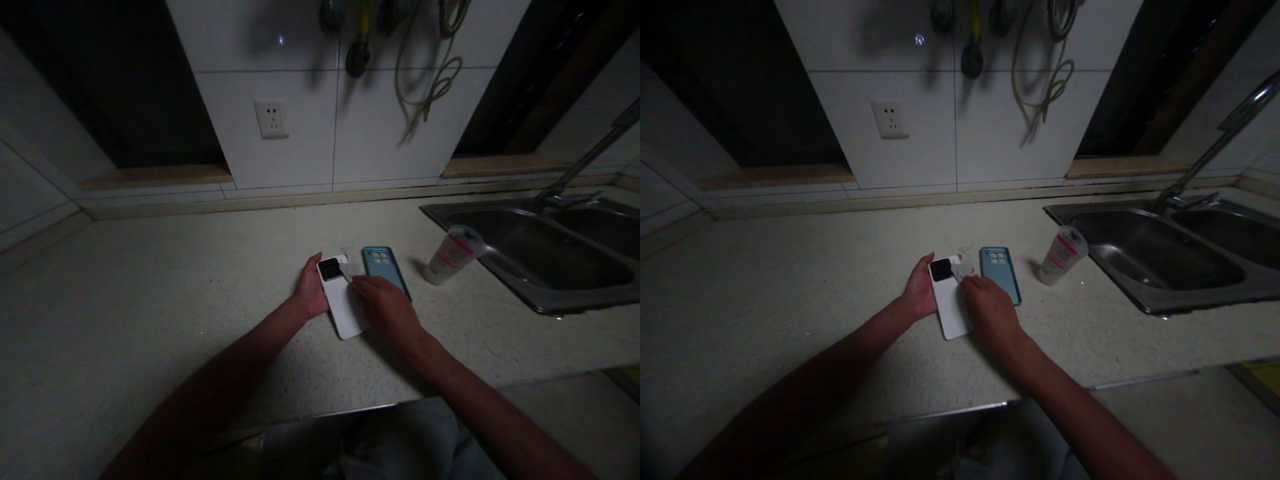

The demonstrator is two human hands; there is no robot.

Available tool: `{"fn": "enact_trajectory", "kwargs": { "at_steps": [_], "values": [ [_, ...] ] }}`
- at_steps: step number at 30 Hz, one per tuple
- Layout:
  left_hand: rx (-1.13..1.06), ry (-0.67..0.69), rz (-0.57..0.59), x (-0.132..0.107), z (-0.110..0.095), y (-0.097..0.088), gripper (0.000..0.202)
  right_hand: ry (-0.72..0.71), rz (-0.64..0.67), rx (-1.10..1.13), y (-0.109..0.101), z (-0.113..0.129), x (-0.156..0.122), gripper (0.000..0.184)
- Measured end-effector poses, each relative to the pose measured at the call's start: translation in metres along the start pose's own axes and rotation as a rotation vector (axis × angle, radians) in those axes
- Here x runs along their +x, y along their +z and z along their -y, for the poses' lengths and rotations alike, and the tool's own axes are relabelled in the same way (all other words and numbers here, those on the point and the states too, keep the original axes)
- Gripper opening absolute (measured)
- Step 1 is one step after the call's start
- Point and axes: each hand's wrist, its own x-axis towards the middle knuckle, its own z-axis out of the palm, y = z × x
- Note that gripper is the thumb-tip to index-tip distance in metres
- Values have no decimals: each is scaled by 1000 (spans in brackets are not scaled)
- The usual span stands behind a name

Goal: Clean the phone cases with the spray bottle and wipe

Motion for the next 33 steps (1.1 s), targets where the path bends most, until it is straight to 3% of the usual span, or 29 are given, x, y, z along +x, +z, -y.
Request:
{"fn": "enact_trajectory", "kwargs": {
  "at_steps": [6, 9, 12, 17, 23, 27, 33],
  "values": [
    [10, -68, 54, -2, 0, -1, 55, -91, -82, 11, 3, -1, -53, 33],
    [0, -77, 65, -3, 1, 0, 56, -141, -112, -10, -1, 4, -62, 36],
    [-17, -76, 78, -3, 1, 0, 59, -191, -93, -10, -5, 12, -52, 31],
    [-23, -72, 51, 0, 2, -1, 68, -235, -24, -15, -6, 25, -12, 24],
    [0, -80, 133, -2, 1, -4, 75, -298, 27, -97, 2, 33, 30, 20],
    [-10, -61, 132, -3, 1, -3, 75, -312, 34, -160, 3, 35, 29, 15],
    [-23, -56, 35, -4, 1, 2, 81, -359, 90, -65, -3, 35, -4, 13]
  ]
}}
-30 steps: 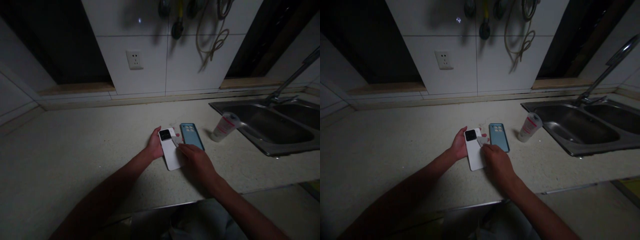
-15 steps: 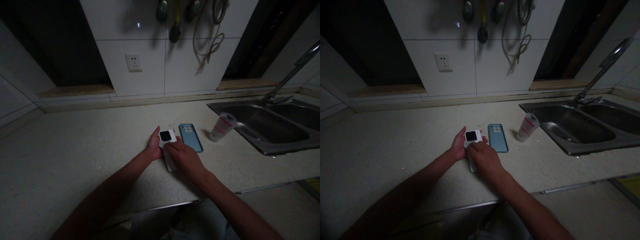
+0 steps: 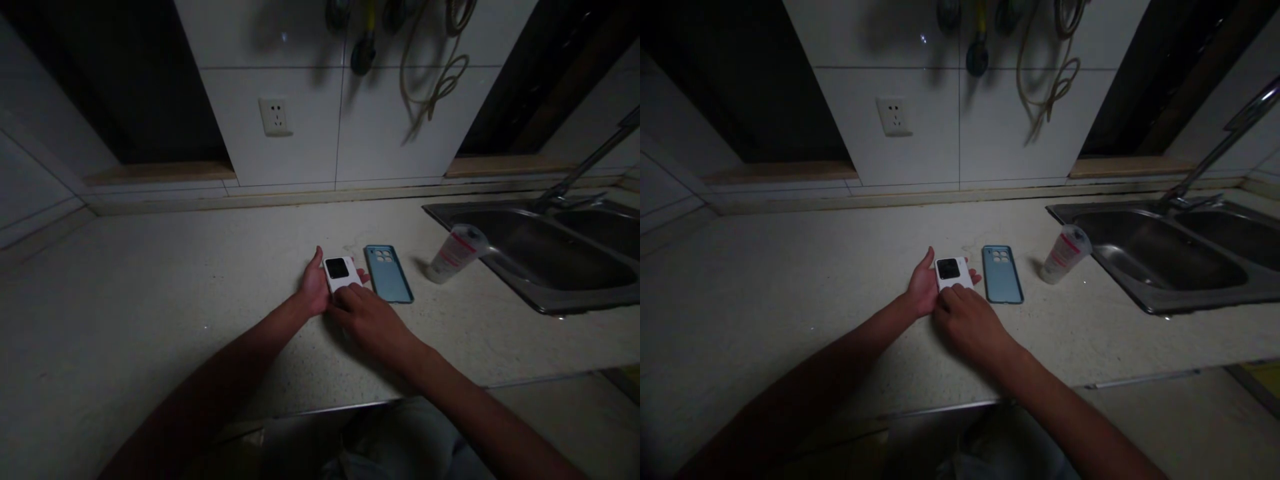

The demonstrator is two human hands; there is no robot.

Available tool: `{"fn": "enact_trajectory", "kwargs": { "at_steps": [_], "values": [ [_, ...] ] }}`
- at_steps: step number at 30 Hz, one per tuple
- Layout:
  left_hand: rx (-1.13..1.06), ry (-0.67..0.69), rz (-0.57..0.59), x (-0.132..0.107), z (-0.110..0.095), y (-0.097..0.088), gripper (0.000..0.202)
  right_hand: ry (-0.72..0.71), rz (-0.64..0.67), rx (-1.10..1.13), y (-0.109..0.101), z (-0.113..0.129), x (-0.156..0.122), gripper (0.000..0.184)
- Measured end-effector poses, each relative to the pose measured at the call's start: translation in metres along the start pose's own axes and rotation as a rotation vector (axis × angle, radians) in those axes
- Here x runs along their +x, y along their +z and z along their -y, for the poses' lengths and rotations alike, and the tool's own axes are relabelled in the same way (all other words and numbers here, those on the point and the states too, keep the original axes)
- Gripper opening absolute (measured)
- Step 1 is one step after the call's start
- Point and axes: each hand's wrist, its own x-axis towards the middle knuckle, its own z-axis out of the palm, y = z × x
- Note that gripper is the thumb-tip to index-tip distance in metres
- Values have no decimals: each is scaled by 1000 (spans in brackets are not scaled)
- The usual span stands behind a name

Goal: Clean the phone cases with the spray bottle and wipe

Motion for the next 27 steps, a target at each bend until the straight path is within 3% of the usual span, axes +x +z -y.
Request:
{"fn": "enact_trajectory", "kwargs": {
  "at_steps": [8, 15, 17, 21, 27],
  "values": [
    [25, 22, 0, -1, 2, 1, 70, -7, 21, 145, -11, 7, -36, 13],
    [19, 46, -17, 0, -1, -1, 66, 134, 78, 249, -8, -18, -51, 7],
    [14, 51, -37, -1, -1, 0, 65, 123, 44, 256, -5, -28, -57, 9],
    [-17, 63, -52, -3, -1, 3, 58, -29, -137, 225, 5, -48, -69, 17],
    [-20, 62, -29, -9, -1, 8, 51, 157, -336, 436, 12, -51, -68, 26]
  ]
}}
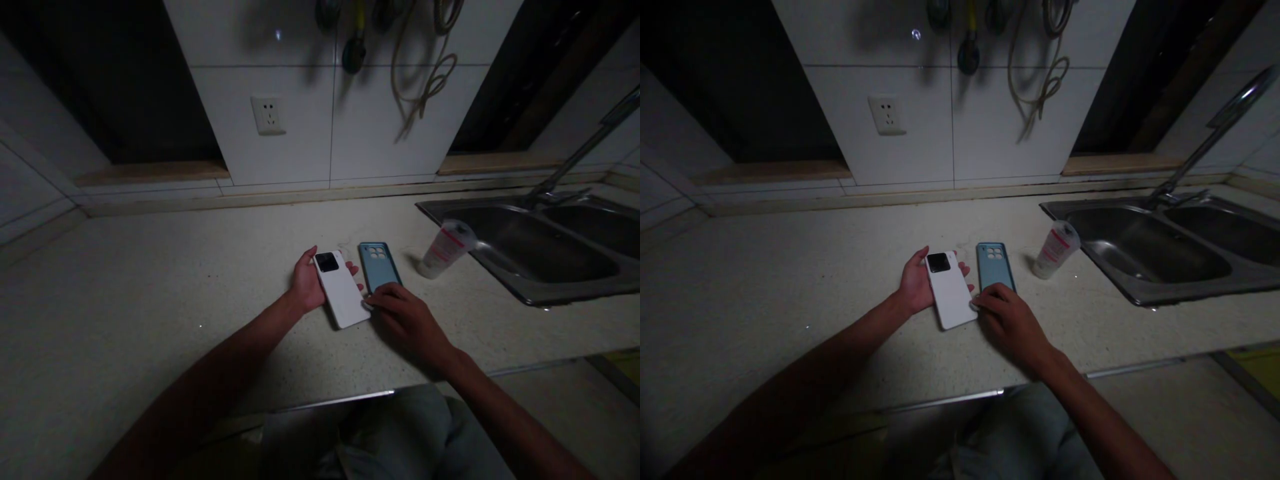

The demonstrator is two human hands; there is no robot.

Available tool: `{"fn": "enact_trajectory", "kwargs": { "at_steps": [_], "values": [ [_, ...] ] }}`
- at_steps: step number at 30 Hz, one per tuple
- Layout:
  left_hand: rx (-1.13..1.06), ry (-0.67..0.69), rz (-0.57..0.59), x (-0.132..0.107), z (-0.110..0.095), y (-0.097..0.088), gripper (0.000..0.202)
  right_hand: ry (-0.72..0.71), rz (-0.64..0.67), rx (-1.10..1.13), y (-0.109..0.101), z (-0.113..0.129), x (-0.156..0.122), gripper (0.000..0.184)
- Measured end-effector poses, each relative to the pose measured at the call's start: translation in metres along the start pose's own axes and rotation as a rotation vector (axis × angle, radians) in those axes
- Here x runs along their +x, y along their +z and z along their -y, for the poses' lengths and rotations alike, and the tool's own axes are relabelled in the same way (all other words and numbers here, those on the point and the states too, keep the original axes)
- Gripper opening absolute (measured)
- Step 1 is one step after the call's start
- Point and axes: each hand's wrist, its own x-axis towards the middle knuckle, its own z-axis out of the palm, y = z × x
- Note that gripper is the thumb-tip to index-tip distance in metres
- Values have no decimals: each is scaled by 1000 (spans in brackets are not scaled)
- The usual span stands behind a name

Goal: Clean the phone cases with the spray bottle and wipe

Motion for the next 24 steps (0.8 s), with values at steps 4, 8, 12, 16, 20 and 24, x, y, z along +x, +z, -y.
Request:
{"fn": "enact_trajectory", "kwargs": {
  "at_steps": [4, 8, 12, 16, 20, 24],
  "values": [
    [51, 9, -59, 0, 1, 1, 52, -4, -50, 104, 9, 19, 5, 26],
    [80, 32, -88, 3, 4, 0, 56, -72, -50, 41, 17, 36, 4, 32],
    [93, 33, -63, 2, 5, -1, 60, -110, -88, -124, 22, 40, 0, 34],
    [92, 23, 4, -1, 2, 0, 63, -9, -221, -74, 21, 39, 3, 27],
    [123, 26, 127, -1, 1, 0, 45, 404, -420, 293, 14, 43, 12, 24],
    [114, 101, 97, 5, 1, -4, 27, 727, -492, 801, 18, 46, 18, 38]
  ]
}}
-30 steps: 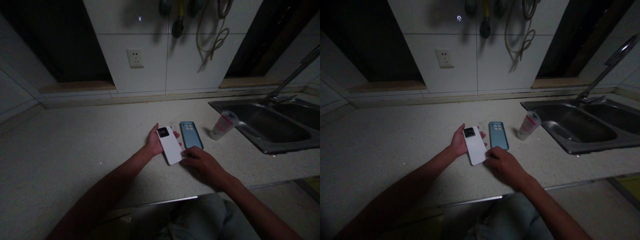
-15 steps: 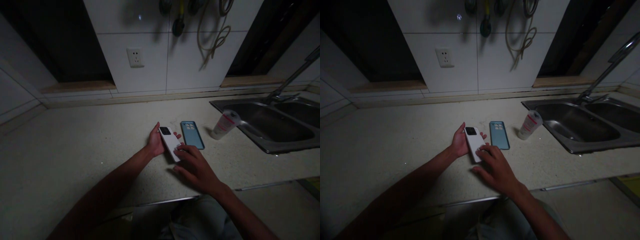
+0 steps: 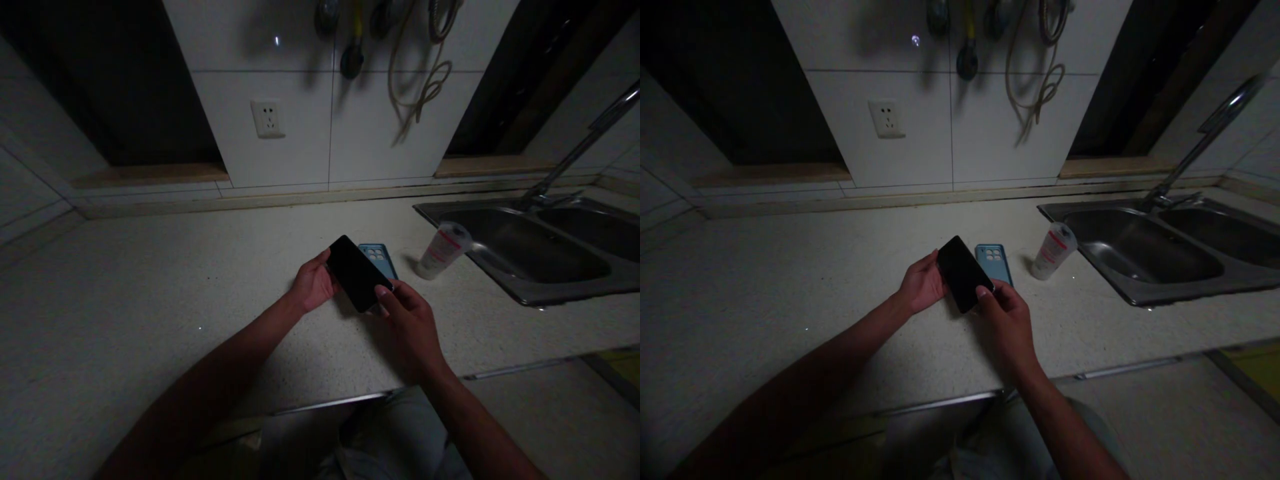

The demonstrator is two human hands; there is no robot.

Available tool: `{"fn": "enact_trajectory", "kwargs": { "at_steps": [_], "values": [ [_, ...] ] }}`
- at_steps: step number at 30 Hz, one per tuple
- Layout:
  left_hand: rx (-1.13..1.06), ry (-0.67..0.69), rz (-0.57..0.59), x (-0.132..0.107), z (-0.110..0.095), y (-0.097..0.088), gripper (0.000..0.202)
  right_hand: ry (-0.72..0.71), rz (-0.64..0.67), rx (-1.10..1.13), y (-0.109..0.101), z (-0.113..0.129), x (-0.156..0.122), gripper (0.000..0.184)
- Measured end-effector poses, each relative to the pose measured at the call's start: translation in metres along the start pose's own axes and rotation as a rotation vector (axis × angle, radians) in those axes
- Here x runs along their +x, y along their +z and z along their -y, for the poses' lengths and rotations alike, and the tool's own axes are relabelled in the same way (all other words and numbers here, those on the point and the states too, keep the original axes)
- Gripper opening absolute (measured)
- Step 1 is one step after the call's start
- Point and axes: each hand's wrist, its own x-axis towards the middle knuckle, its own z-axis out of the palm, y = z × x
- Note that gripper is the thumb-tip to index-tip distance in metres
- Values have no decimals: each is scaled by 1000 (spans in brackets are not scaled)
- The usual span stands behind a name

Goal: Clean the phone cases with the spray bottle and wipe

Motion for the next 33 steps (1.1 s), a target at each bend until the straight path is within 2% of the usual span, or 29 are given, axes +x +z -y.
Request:
{"fn": "enact_trajectory", "kwargs": {
  "at_steps": [2, 5, 8, 16, 21, 25, 30, 33],
  "values": [
    [-3, 7, 7, 1, 1, -2, 30, 130, 18, 148, 6, -3, -2, 40],
    [12, -57, 86, -1, 1, -1, 40, 289, 55, 298, 16, -8, -8, 43],
    [18, -98, 86, -4, 1, 2, 42, 374, 82, 372, 25, -10, -13, 44],
    [-24, -31, -103, -2, 3, 1, 29, 444, 125, 485, 25, -13, -19, 39],
    [11, -17, -197, -1, 2, 2, 25, 456, 214, 501, 22, -14, -24, 41],
    [2, 11, -198, -1, 2, 1, 26, 441, 230, 440, 26, -13, -22, 38],
    [25, -4, -147, 0, 3, -4, 31, 490, 305, 402, 36, -10, -13, 39],
    [12, -17, -142, -1, 2, -3, 31, 487, 288, 371, 38, -9, -10, 39]
  ]
}}
